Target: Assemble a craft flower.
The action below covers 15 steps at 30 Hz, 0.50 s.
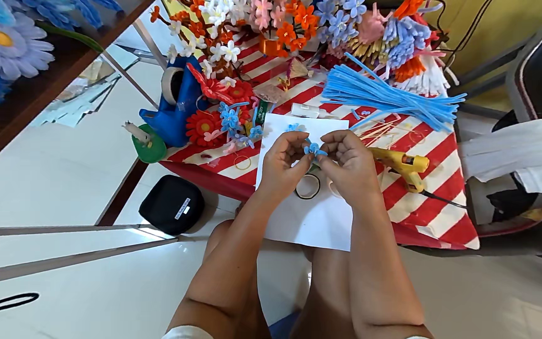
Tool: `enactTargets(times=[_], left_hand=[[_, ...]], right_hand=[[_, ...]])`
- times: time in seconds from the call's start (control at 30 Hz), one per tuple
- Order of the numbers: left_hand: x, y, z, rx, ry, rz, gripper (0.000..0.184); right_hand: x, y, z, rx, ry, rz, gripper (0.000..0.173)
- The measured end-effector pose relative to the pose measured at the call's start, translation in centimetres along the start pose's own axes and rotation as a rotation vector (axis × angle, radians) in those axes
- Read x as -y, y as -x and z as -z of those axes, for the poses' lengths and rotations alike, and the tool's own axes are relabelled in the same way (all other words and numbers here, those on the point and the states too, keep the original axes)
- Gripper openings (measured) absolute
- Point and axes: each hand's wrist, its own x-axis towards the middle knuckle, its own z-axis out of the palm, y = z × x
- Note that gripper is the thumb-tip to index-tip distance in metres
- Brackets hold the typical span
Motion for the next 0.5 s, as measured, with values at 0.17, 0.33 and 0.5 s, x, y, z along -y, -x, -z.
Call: enactTargets(times=[0.17,0.33,0.5], left_hand=[[0.04,-0.01,-0.03,0.011,-0.025,0.022,0.04],[-0.1,0.08,-0.23,0.005,-0.05,0.001,0.039],[0.07,0.05,-0.26,0.009,-0.08,-0.019,0.038]], right_hand=[[0.03,-0.05,0.01,-0.007,-0.02,-0.028,0.034],[0.03,-0.05,-0.03,-0.028,-0.02,-0.054,0.035],[-0.13,-0.09,-0.14,-0.04,-0.021,-0.035,0.033]])
